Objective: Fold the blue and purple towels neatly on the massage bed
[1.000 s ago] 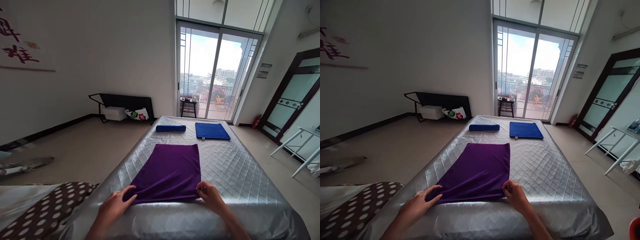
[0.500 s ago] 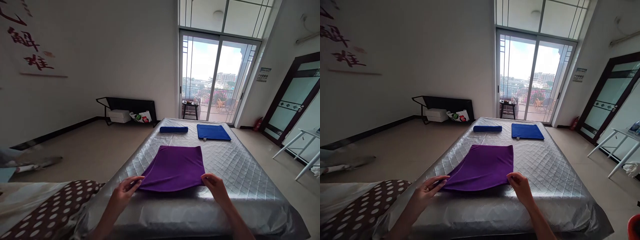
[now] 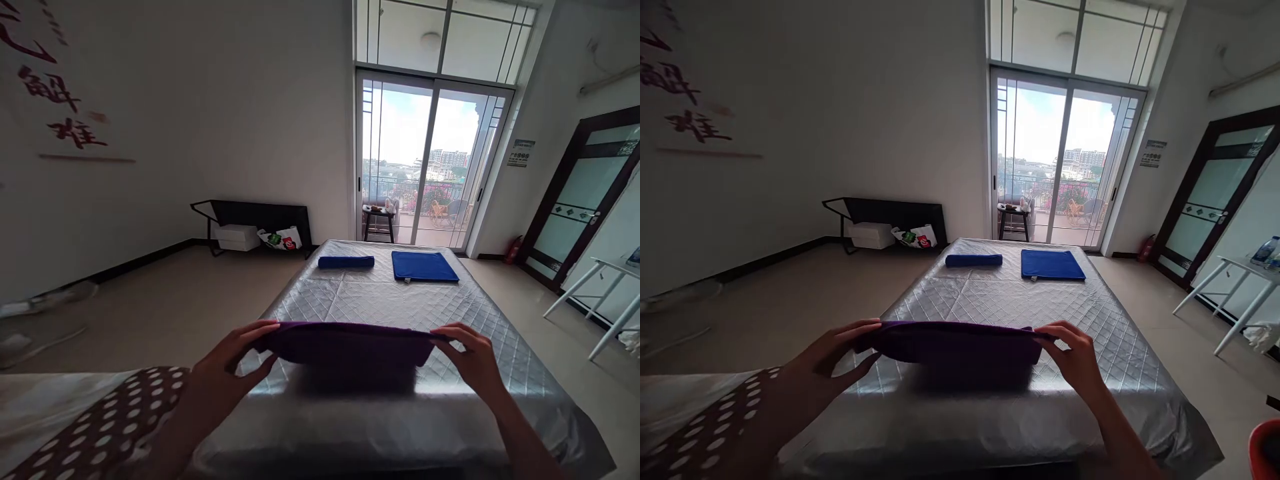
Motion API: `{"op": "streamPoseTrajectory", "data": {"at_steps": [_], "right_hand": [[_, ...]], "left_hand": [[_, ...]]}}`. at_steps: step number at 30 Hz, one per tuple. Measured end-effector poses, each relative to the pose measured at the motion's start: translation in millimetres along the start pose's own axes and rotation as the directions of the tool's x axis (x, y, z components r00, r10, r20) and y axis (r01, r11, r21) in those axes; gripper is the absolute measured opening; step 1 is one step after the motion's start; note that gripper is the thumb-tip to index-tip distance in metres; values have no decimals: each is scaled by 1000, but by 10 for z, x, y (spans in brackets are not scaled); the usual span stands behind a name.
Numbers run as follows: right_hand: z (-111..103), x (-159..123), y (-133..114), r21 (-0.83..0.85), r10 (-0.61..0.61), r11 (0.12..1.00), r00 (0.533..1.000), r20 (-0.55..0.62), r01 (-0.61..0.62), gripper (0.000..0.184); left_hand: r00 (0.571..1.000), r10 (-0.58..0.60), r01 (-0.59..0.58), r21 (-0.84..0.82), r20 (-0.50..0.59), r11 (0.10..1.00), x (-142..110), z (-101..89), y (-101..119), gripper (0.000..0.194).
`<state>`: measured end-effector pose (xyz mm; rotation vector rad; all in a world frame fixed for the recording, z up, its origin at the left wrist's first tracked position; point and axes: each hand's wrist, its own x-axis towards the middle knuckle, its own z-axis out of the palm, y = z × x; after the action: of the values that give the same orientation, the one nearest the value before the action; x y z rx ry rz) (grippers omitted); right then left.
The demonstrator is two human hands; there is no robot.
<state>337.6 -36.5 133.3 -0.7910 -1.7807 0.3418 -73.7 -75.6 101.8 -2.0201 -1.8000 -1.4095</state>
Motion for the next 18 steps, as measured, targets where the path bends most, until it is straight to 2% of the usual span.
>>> {"op": "streamPoseTrajectory", "data": {"at_steps": [2,5,7,9,11,13,15,16,18], "right_hand": [[-95,136,-78,-40,-19,999,1000,4,19,15],[-223,306,-181,-70,-52,996,999,6,53,18],[-311,382,-245,-70,-70,995,998,11,70,19],[-410,423,-308,-68,-60,996,998,25,62,19],[-517,438,-374,-64,-34,997,999,40,36,19],[-622,438,-445,-55,-14,998,998,61,18,19],[-708,439,-513,-49,-2,999,997,80,6,19],[-737,445,-539,-47,5,999,996,91,0,18],[-762,473,-559,-34,22,999,993,112,-18,18]], "left_hand": [[997,61,-57,70,-53,996,141,-35,143,40],[990,67,-53,122,-120,991,338,-92,368,42],[994,53,-44,96,-94,994,443,-166,482,47],[1000,26,-25,39,-18,999,527,-282,535,48],[992,16,-15,-16,127,1000,608,-426,518,46],[943,88,-65,-82,320,994,705,-567,450,42],[861,204,-144,-160,467,976,825,-669,377,42],[827,241,-170,-183,509,968,892,-698,352,43],[806,235,-169,-170,544,971,1028,-709,342,46]]}}
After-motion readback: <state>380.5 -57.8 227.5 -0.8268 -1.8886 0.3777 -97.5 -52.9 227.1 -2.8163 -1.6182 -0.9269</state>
